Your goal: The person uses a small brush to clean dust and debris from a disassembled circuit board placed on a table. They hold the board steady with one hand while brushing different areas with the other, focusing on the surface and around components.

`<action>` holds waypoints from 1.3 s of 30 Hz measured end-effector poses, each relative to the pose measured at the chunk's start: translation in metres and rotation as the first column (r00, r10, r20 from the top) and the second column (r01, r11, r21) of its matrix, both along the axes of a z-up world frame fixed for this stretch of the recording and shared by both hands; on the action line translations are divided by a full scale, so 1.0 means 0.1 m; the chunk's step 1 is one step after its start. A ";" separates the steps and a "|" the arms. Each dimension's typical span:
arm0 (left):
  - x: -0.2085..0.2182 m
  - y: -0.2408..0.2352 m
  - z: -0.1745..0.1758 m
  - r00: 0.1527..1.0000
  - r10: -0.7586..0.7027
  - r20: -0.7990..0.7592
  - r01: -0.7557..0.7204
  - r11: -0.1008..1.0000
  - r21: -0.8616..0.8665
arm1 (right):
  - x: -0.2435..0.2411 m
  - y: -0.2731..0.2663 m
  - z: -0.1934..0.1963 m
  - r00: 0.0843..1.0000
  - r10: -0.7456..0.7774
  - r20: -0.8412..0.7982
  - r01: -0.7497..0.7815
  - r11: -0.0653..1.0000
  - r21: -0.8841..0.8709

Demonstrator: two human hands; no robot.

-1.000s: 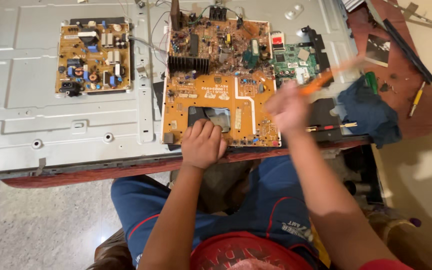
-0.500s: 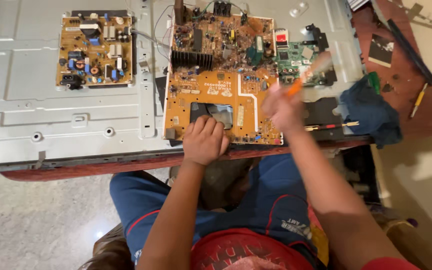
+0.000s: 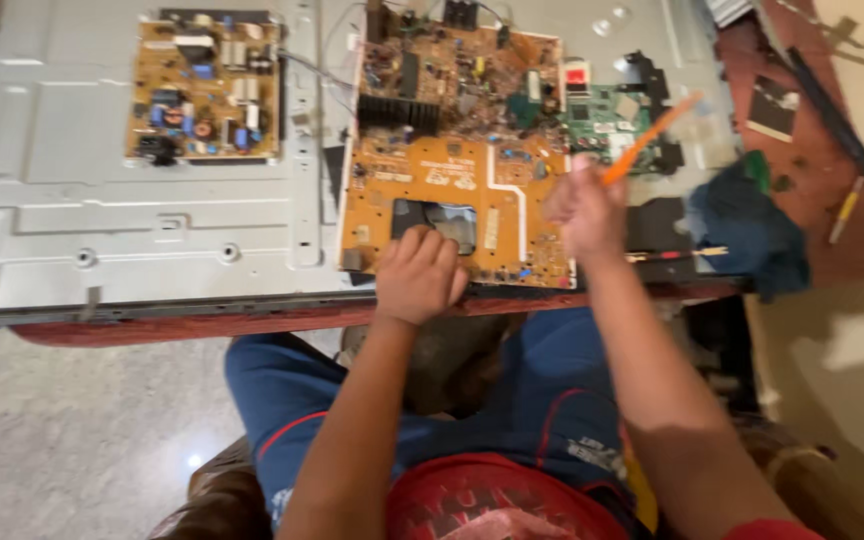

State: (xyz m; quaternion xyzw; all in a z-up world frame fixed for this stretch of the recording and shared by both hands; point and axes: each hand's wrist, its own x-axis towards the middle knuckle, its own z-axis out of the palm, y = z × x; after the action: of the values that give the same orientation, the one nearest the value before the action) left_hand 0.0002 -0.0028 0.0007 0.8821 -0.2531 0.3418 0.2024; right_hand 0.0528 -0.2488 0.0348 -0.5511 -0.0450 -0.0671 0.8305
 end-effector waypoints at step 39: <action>0.01 0.01 -0.03 0.999 -0.018 -0.027 0.018 1.000 0.010 | -0.09 -0.01 0.05 0.996 0.050 0.076 -0.052 0.998 0.031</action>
State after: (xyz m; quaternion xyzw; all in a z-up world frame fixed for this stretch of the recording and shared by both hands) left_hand 0.0013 -0.0017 -0.0024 0.8853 -0.2598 0.3270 0.2043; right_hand 0.0438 -0.2500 0.0397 -0.5332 -0.0891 -0.0670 0.8386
